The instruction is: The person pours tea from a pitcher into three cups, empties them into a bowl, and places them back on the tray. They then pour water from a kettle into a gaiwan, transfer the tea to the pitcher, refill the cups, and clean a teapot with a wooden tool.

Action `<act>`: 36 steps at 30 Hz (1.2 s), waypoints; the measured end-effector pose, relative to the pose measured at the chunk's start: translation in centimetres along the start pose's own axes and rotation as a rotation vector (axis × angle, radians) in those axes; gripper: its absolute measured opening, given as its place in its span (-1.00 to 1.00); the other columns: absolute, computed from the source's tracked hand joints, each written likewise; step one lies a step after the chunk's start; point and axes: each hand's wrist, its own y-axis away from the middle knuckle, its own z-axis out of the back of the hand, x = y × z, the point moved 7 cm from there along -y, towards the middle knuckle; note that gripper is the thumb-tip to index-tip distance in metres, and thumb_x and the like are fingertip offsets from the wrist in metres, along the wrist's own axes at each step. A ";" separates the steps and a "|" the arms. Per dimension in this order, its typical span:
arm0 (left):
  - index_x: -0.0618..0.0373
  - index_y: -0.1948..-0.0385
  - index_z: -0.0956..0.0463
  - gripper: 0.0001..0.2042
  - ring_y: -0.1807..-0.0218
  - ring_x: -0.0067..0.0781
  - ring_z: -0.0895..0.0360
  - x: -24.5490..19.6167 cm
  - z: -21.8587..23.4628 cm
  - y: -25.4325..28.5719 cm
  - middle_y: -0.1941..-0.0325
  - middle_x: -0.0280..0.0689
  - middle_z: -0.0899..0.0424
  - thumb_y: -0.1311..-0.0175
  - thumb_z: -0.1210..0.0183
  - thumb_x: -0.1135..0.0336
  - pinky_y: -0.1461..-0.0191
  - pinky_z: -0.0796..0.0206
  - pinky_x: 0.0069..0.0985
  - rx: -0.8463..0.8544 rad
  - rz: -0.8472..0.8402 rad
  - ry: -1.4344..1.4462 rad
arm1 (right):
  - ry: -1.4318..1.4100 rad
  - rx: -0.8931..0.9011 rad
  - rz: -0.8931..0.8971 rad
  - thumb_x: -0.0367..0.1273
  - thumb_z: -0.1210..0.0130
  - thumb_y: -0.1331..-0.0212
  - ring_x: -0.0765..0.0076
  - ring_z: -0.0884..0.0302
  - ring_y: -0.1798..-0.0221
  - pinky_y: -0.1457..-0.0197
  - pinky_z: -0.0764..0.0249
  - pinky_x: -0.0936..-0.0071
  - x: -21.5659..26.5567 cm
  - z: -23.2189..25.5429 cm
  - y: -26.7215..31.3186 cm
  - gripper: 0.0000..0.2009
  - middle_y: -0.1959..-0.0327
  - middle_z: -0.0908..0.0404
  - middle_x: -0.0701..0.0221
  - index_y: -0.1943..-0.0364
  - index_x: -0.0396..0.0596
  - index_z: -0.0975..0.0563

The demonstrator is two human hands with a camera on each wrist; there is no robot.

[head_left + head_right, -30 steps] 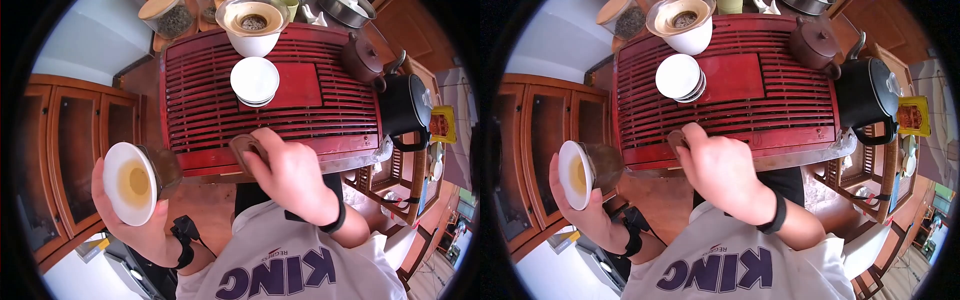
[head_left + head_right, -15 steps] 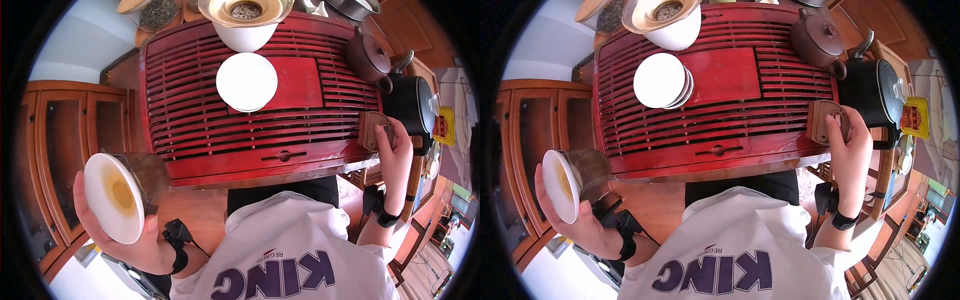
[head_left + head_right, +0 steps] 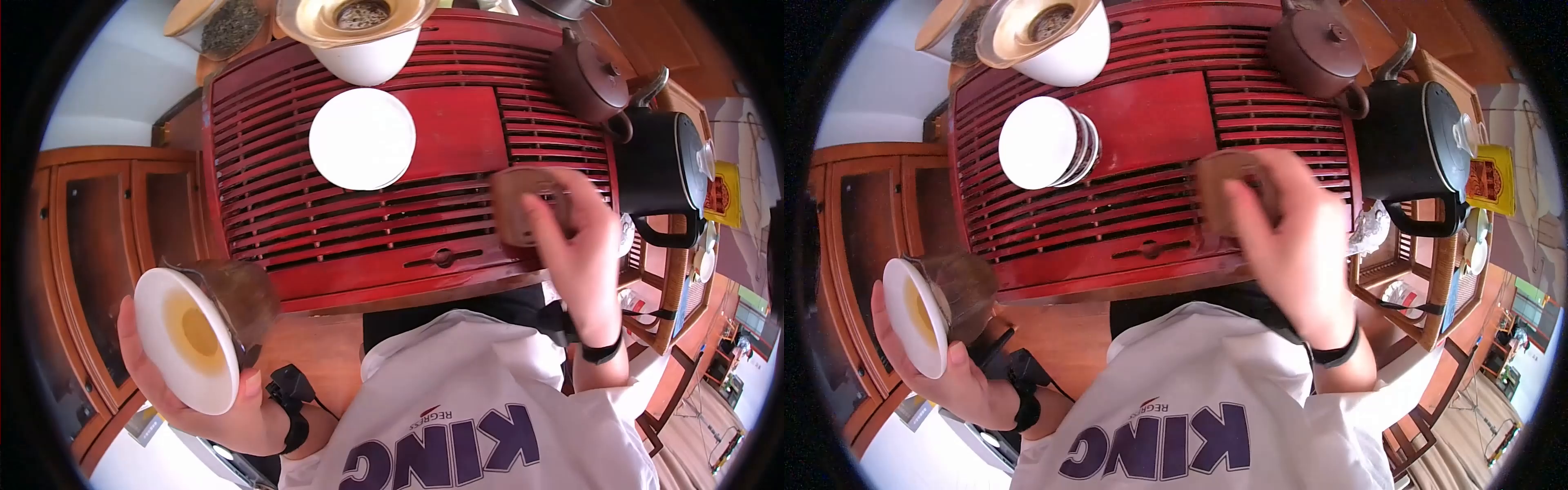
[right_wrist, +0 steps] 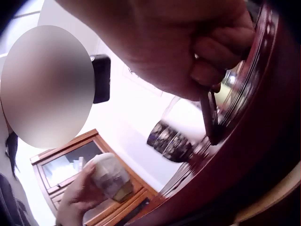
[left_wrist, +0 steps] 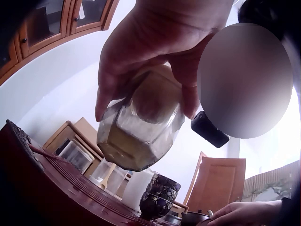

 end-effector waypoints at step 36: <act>0.36 -0.36 -0.22 0.07 -0.29 -0.18 -0.49 -2.2 -1.9 0.4 -0.30 -0.07 -0.46 0.15 -0.51 -0.20 -0.34 -0.36 -0.34 -0.003 0.019 0.190 | 0.128 0.117 0.101 -0.34 -0.21 -0.17 -0.11 -0.65 0.36 0.29 -0.58 0.13 1.2 0.2 -2.6 -0.80 0.42 -0.67 0.12 0.19 -0.13 -0.58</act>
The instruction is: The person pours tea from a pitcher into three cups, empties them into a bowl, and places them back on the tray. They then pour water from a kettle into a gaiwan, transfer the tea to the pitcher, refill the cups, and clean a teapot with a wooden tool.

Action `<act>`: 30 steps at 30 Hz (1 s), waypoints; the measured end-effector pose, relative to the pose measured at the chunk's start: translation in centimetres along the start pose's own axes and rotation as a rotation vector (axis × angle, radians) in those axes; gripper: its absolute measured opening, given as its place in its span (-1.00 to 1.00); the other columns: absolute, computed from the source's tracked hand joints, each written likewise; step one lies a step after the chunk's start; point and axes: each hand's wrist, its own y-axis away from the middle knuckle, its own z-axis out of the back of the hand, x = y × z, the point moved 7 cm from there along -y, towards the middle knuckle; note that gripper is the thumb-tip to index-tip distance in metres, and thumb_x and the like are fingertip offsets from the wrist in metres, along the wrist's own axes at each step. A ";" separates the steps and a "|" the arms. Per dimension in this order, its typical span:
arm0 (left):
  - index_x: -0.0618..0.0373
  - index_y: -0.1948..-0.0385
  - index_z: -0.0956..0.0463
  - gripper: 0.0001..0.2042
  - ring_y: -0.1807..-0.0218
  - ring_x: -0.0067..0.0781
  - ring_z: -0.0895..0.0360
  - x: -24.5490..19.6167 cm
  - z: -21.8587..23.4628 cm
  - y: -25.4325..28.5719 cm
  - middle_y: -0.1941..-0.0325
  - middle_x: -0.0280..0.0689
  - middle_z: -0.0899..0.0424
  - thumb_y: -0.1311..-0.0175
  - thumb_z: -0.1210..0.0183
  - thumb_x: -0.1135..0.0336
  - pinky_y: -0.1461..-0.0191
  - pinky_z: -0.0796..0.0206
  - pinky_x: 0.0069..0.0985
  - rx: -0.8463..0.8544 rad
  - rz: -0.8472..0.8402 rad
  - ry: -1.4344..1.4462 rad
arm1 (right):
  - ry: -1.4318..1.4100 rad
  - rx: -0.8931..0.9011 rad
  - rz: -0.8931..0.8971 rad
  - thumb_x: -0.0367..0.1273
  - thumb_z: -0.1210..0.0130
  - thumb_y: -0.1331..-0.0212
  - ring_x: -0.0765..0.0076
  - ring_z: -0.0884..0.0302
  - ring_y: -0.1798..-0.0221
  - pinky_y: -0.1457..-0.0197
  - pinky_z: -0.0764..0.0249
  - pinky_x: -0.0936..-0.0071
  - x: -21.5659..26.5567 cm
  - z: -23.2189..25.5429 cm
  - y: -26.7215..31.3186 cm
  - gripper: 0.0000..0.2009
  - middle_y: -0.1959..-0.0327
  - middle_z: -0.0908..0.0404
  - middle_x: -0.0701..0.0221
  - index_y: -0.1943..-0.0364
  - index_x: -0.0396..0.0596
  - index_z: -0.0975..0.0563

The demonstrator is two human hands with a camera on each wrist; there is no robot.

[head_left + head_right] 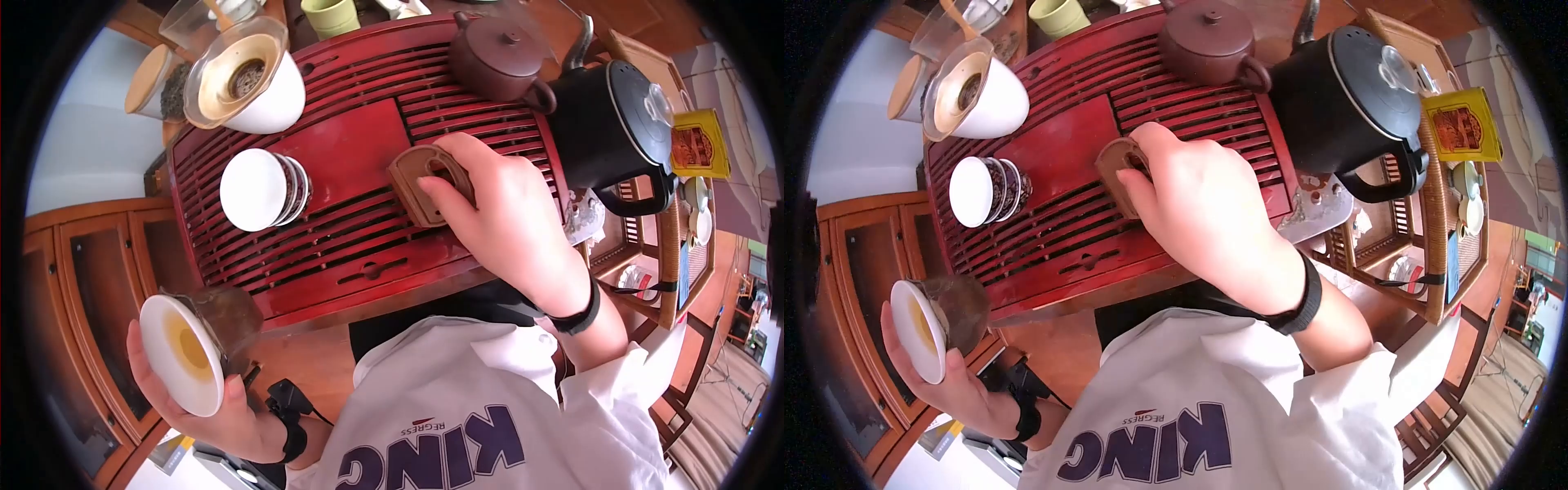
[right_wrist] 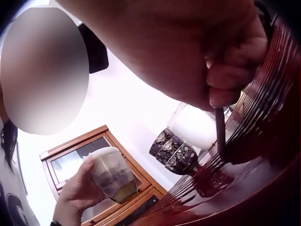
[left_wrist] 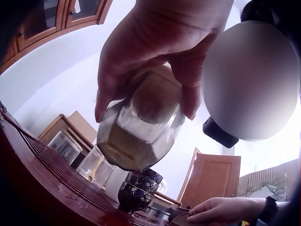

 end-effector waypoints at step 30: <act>0.27 -0.36 -0.27 -0.05 -0.35 -0.17 -0.43 0.6 0.8 0.5 -0.37 -0.12 -0.40 0.04 -0.48 -0.11 -0.39 -0.33 -0.28 0.070 -0.040 -0.049 | -0.010 -0.277 -0.372 -0.38 -0.22 -0.23 0.35 -0.62 0.53 0.40 -0.49 0.46 -9.0 9.1 7.9 -0.75 0.47 -0.67 0.22 0.06 -0.18 -0.61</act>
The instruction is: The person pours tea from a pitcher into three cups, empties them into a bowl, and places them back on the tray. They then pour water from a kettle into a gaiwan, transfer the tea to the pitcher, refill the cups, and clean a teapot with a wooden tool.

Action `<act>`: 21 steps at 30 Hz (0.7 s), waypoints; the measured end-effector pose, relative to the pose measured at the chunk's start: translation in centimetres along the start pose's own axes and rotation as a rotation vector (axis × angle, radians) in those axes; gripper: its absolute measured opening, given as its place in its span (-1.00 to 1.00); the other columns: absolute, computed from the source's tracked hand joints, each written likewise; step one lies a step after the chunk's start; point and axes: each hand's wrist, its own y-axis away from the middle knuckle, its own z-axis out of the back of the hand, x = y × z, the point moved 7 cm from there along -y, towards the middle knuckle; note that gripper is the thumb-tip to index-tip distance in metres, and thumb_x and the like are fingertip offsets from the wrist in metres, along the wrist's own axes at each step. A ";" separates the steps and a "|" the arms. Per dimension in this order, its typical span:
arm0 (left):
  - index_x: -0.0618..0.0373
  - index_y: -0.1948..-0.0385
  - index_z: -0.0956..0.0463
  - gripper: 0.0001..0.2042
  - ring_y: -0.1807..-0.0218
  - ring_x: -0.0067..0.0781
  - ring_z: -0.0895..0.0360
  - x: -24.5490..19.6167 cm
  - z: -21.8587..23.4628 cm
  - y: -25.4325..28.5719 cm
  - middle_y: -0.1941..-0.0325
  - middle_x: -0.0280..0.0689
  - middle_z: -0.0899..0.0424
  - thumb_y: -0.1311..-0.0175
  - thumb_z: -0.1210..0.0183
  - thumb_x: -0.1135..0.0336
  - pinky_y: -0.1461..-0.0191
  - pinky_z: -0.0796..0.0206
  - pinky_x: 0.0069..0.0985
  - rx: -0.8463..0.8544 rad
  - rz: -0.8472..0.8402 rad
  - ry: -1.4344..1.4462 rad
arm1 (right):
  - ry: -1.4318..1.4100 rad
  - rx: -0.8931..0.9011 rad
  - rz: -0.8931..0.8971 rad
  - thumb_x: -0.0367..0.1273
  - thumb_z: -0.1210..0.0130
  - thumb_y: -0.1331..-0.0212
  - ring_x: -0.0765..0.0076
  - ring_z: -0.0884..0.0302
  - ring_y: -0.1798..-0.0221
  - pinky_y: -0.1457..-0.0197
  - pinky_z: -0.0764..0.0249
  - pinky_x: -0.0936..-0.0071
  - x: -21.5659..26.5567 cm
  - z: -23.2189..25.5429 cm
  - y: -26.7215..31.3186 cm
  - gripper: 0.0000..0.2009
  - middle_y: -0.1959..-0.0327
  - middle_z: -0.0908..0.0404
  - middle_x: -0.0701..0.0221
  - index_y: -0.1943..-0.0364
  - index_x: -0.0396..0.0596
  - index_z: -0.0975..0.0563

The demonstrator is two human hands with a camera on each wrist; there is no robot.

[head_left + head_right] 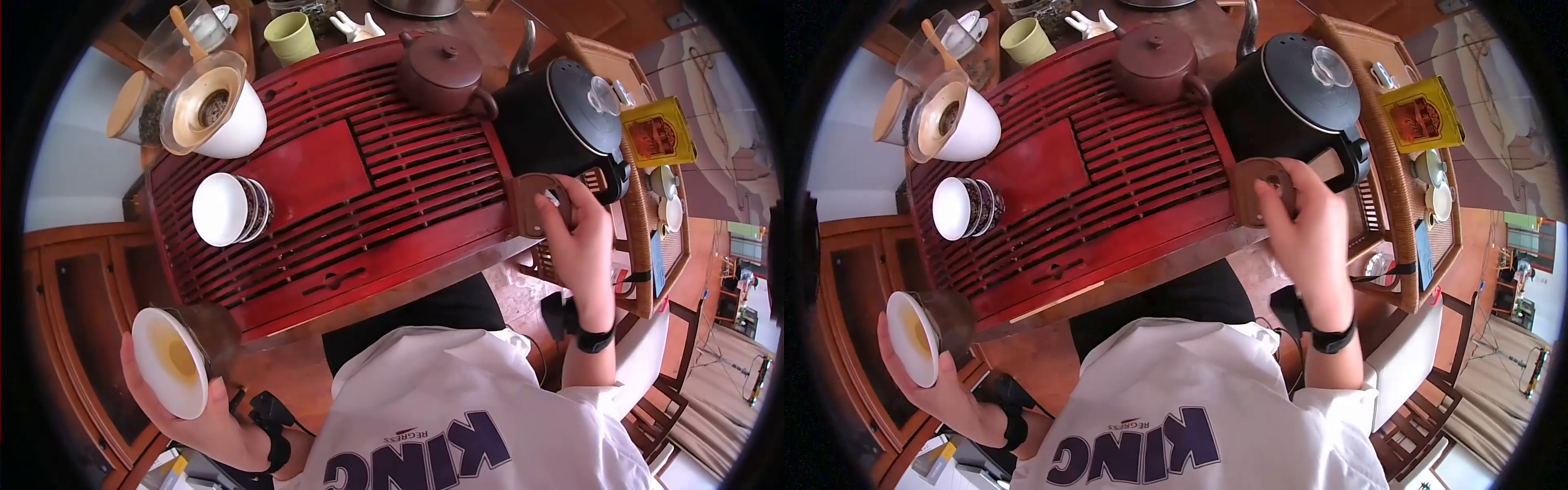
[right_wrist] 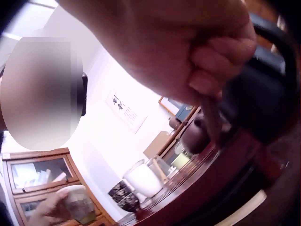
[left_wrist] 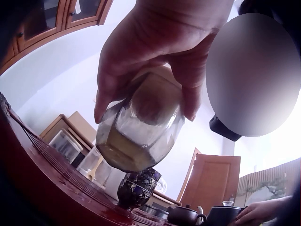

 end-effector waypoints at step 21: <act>0.31 -0.37 -0.24 -0.07 -0.37 -0.18 -0.41 -0.3 -0.1 -0.1 -0.39 -0.08 -0.39 -0.03 -0.44 -0.09 -0.42 -0.25 -0.30 0.025 -0.027 0.013 | 0.074 -0.087 0.149 -0.38 -0.25 -0.16 0.15 -0.63 0.54 0.46 -0.48 0.34 1.9 -0.4 1.1 -0.77 0.51 -0.64 0.22 0.11 -0.14 -0.62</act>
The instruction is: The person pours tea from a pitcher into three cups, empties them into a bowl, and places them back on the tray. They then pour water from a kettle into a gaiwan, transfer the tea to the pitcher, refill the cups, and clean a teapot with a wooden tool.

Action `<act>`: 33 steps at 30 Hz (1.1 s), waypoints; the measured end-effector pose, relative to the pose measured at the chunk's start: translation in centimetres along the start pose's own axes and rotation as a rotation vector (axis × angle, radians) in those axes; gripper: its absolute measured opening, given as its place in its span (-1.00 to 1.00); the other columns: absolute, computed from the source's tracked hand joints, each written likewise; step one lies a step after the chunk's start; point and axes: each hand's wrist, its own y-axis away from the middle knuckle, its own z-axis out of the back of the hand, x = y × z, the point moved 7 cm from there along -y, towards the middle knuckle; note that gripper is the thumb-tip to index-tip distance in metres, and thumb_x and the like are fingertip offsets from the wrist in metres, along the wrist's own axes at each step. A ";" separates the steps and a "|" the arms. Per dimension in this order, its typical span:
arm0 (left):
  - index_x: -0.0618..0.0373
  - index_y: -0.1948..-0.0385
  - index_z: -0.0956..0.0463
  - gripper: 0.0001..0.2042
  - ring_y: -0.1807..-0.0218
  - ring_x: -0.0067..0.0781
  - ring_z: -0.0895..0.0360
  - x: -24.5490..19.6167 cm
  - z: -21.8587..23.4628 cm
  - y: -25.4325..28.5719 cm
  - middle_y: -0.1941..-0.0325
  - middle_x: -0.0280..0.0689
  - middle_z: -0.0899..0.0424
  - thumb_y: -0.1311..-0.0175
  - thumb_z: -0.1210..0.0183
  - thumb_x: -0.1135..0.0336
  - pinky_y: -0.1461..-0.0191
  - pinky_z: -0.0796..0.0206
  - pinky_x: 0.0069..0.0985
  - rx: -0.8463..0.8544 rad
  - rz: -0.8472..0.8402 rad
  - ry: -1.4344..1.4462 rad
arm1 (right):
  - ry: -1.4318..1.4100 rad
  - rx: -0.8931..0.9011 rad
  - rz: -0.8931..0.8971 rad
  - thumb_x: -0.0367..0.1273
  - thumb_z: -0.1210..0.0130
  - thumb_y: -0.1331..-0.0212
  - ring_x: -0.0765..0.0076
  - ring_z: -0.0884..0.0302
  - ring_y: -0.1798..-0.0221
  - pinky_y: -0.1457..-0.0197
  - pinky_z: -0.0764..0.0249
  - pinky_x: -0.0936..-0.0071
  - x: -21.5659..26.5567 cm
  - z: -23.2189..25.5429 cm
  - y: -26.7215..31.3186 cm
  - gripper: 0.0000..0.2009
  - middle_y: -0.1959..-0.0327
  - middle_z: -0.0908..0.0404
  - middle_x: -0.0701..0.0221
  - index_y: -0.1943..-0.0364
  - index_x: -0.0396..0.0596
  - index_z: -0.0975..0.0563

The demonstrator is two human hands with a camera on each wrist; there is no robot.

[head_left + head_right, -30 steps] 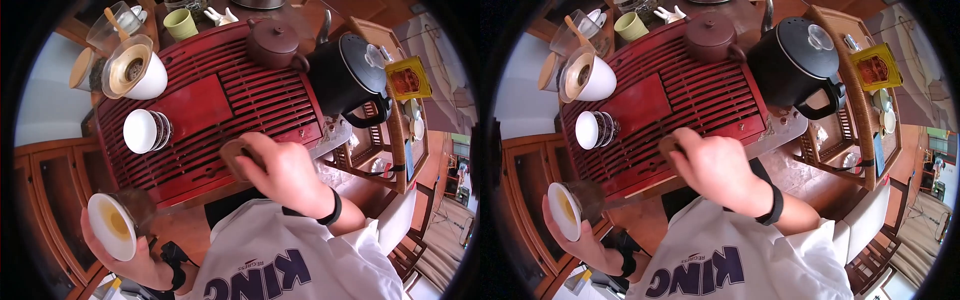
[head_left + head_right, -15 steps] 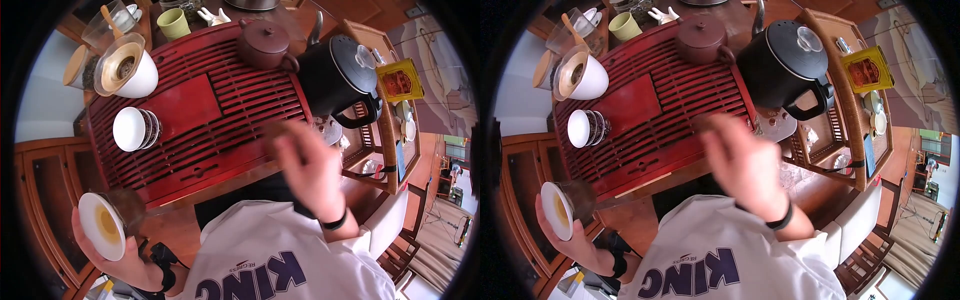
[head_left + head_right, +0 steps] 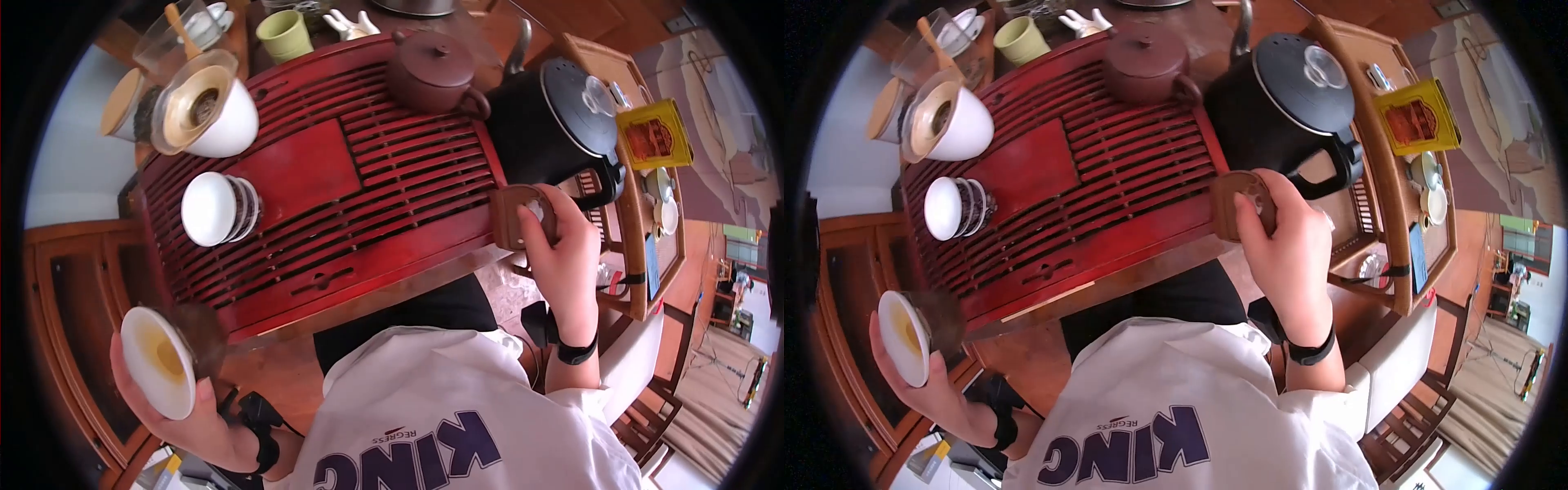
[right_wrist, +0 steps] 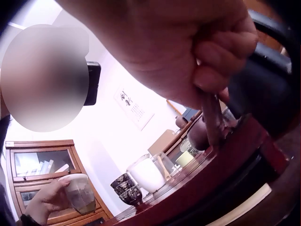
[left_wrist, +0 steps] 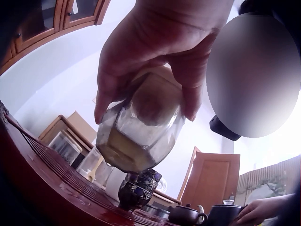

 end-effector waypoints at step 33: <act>0.20 -0.35 -0.22 0.06 -0.21 -0.31 -0.52 4.2 7.7 4.1 -0.22 -0.21 -0.48 0.42 -0.61 0.50 -0.22 -0.47 -0.41 -0.206 0.152 0.175 | 0.644 0.654 1.118 -0.49 -0.13 -0.13 0.16 -0.76 0.23 0.24 -0.68 0.30 35.1 -27.5 1.9 -0.87 0.30 -0.75 0.22 0.31 -0.06 -0.69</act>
